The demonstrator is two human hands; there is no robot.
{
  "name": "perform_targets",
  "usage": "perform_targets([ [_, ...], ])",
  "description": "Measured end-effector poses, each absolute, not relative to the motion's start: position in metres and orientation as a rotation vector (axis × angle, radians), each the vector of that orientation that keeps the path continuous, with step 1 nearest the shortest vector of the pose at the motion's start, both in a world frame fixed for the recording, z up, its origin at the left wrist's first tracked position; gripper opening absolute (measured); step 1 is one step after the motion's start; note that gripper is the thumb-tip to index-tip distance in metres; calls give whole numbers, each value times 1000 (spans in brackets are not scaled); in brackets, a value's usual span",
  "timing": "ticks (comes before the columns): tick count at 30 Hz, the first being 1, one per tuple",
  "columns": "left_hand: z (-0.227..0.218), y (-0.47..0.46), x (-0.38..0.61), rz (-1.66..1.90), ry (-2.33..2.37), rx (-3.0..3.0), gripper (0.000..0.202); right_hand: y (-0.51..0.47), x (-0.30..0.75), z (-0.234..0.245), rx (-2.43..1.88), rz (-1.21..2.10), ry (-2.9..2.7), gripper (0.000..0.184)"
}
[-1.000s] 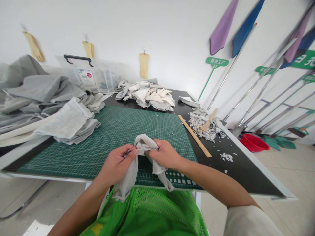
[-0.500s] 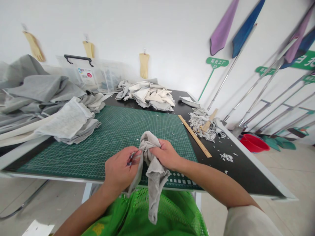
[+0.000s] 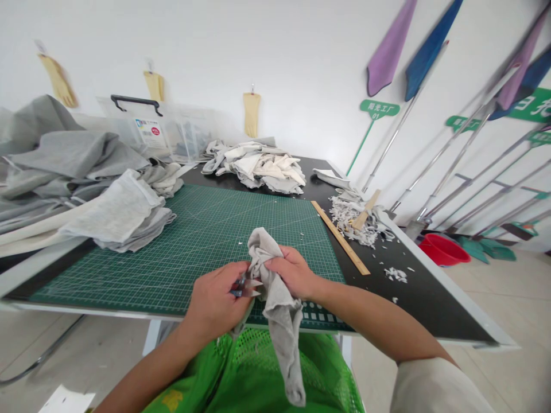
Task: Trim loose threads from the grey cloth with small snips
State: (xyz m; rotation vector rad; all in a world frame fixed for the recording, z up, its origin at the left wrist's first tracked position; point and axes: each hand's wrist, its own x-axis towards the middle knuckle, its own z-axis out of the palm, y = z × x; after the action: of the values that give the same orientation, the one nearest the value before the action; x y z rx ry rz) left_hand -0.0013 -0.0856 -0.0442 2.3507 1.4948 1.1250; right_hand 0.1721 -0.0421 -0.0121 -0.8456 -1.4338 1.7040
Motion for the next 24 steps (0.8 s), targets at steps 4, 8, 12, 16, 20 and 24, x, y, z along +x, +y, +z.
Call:
perform_targets([
  [4,-37,-86,-1,1120,1387,2263,9,-42,172,-13,-843,1768,-1429,16],
  [8,-29,-83,-6,1068,1262,2011,15,-36,174,-19,-847,1840,-1390,15],
  [12,-30,-80,-13,1047,1072,1636,18,-33,174,-20,-846,1917,-1428,13],
  [16,-35,-80,-14,1147,991,1227,12,-36,176,-15,-882,1886,-1544,12],
  [20,-37,-81,-13,1198,990,1092,12,-38,179,-12,-846,1709,-1763,19],
  [24,-39,-79,-14,1146,976,1115,12,-34,182,-17,-779,1804,-1688,21],
])
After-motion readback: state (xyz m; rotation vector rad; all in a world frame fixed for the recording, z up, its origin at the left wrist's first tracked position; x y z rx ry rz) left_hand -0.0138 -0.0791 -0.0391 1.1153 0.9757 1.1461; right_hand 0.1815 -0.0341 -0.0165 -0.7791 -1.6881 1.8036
